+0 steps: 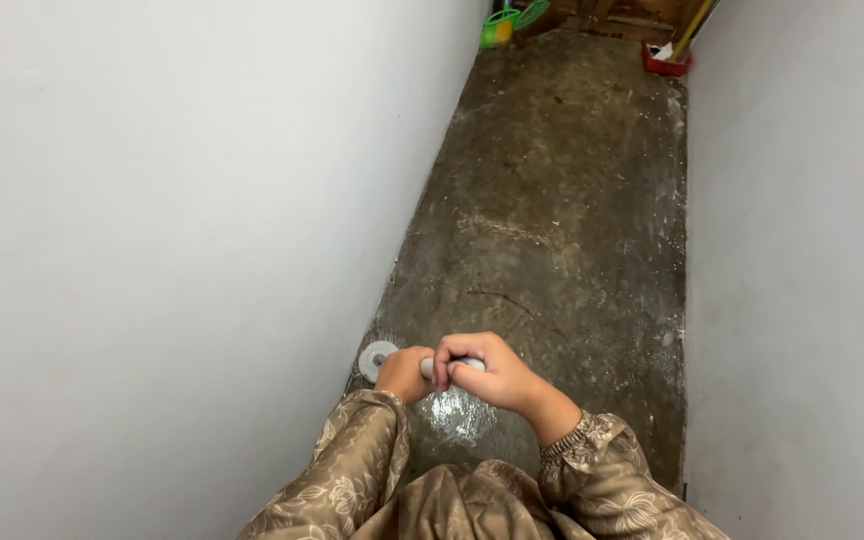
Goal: Mopping the concrete floor of a hallway using a spin mop.
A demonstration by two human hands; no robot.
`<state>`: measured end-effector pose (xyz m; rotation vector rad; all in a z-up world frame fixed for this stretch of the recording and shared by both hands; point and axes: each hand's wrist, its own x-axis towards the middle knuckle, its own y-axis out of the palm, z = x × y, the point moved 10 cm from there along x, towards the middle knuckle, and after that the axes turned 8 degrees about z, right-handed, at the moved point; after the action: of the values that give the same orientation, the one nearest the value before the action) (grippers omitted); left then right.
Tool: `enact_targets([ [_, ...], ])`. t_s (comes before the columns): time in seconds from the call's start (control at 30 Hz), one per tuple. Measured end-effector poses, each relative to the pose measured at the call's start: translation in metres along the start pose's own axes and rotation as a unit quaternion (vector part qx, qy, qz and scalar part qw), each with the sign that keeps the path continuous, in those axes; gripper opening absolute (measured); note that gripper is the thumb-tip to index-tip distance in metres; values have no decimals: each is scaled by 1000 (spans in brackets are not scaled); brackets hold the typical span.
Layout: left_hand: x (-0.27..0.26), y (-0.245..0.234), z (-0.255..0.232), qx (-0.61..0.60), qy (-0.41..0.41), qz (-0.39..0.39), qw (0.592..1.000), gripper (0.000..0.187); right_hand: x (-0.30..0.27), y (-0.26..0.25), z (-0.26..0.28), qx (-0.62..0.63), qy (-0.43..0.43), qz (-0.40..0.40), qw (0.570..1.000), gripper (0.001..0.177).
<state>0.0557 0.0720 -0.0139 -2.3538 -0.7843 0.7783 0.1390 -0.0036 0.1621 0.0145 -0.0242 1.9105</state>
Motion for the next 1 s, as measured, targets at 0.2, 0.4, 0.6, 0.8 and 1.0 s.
enact_targets([
  [0.2, 24, 22, 9, 5, -11, 3, 1000, 19, -16, -24, 1, 72, -111, -164, 977, 25],
  [0.4, 52, 77, -10, 36, -2, 50, 998, 23, -77, -64, -31, 99, -126, -263, 951, 50],
  [0.6, 71, 157, -80, 62, 45, 116, 990, 25, -172, -118, -37, 106, -95, -342, 929, 54],
  [0.8, 54, 253, -244, 55, 128, 259, 956, 32, -313, -177, 15, 57, -47, -475, 877, 56],
  [1.0, 23, 384, -369, -63, 276, 343, 895, 25, -435, -183, 43, -25, 54, -578, 814, 48],
])
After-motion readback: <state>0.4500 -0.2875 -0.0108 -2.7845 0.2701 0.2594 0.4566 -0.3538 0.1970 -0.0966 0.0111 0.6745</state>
